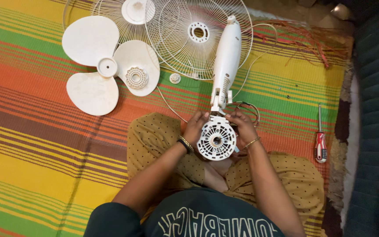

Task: The person assembles a white pedestal fan by attaching the motor housing to the neck and securing it with a screw. They use a screwdriver to tighten the screw and then attach the fan blades to the motor shaft.

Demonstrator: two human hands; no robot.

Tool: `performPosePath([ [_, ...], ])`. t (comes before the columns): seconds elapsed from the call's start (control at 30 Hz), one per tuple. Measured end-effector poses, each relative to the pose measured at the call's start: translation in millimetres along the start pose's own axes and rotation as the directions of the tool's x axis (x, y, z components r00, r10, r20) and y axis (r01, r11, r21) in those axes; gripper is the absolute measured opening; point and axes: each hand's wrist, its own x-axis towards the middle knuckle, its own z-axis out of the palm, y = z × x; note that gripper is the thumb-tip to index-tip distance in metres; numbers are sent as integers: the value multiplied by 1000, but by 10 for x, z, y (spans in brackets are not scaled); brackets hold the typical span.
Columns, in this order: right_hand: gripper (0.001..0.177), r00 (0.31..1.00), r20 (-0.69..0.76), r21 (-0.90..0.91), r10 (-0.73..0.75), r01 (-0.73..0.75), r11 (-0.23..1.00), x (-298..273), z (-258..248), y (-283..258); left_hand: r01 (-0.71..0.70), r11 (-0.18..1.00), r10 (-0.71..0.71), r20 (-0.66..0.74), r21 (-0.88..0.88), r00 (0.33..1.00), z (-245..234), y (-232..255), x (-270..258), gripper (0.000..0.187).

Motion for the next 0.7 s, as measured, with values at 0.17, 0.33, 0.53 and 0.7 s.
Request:
performPosePath([
  [0.17, 34, 988, 37, -88, -152, 155, 984, -195, 172, -4, -262, 824, 202, 172, 503, 964, -140, 40, 154, 49],
  [0.33, 64, 982, 69, -220, -178, 189, 957, -195, 153, 35, -132, 870, 52, 178, 475, 983, -113, 90, 257, 49],
  [0.53, 63, 984, 66, 147, -168, 157, 977, -41, 47, 313, 99, 990, -113, 144, 98, 983, -80, 11, 251, 34],
  [0.7, 53, 974, 98, 134, -204, 190, 973, -51, 22, 401, 229, 949, -196, 164, -218, 967, -190, -198, 268, 23],
])
